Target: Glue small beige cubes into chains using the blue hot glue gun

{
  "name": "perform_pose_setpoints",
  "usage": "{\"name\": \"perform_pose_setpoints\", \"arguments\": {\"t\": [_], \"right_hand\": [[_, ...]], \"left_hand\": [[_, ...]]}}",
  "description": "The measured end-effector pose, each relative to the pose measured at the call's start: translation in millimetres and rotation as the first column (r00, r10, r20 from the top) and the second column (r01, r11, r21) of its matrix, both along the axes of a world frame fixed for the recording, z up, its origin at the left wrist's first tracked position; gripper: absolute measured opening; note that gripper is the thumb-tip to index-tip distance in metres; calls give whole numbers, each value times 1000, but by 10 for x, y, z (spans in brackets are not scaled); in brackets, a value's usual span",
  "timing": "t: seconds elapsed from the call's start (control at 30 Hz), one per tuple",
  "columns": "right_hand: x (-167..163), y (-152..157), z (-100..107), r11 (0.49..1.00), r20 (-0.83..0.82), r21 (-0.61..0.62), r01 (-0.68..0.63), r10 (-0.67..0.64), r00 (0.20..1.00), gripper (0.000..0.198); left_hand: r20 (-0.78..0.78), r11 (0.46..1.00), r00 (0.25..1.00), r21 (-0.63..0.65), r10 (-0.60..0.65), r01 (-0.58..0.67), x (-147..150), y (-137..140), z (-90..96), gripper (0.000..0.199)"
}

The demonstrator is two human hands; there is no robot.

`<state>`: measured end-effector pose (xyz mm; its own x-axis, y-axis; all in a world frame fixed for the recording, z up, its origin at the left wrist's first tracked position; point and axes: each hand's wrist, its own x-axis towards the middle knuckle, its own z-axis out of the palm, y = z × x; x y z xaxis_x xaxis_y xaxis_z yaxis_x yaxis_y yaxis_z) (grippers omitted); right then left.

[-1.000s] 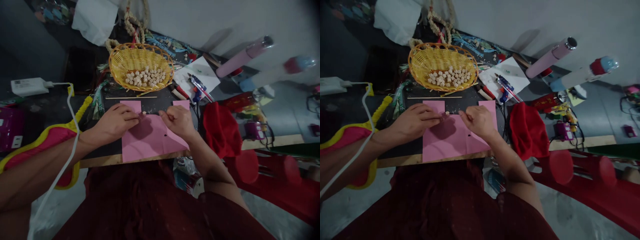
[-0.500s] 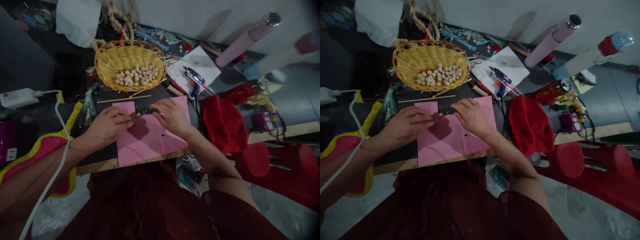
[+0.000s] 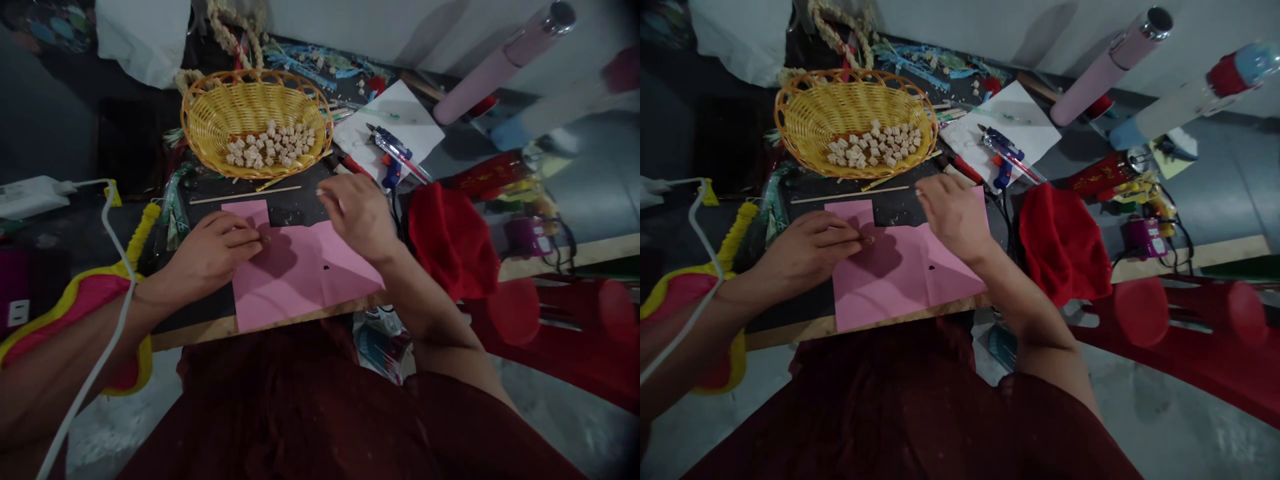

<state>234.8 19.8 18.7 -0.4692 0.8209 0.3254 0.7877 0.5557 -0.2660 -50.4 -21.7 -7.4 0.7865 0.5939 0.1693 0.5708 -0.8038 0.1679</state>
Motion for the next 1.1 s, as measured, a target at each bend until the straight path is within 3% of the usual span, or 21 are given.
{"name": "perform_pose_setpoints", "arguments": {"t": [0.07, 0.13, 0.27, 0.43, 0.5, 0.63, 0.7, 0.8, 0.93, 1.1], "right_hand": [[174, -36, 90, 992, -105, 35, 124, -119, 987, 26], [265, -110, 121, 988, -180, -13, 152, -152, 972, 23], [203, -285, -27, 962, -309, -269, -36, -51, 950, 15], [63, -370, -210, 853, -480, -502, -141, -139, 866, 16], [84, -345, -170, 863, -514, -484, -144, -147, 845, 18], [232, -220, 48, 967, -562, -254, -18, -133, 816, 22], [292, -156, 128, 988, -524, -143, 61, -127, 842, 21], [294, -112, 90, 997, -312, -73, 39, -59, 948, 18], [186, -154, -162, 989, 33, -149, -25, 31, 999, 18], [116, -219, -294, 984, 176, -178, -15, 47, 983, 25]], "left_hand": [[19, 1000, 1000, -2, 0, 0, 1, 6, -22, 32], [19, 1000, 1000, 0, 0, 0, 2, 11, -46, 35], [13, 1000, 1000, 26, -9, 9, 0, 17, -82, 35], [4, 1000, 1000, 22, -9, 9, -7, 17, -79, 37], [18, 1000, 1000, 29, -10, 10, -8, 14, -70, 37], [33, 1000, 999, 13, -9, 8, 2, 4, -61, 35], [51, 1000, 999, 20, 10, -11, 14, 1, -63, 31], [70, 998, 997, 50, 25, -29, 34, 6, -72, 29], [52, 998, 998, 52, 32, -35, 38, 30, -103, 27], [61, 994, 998, 106, 23, -29, 51, 54, -134, 24]]}}
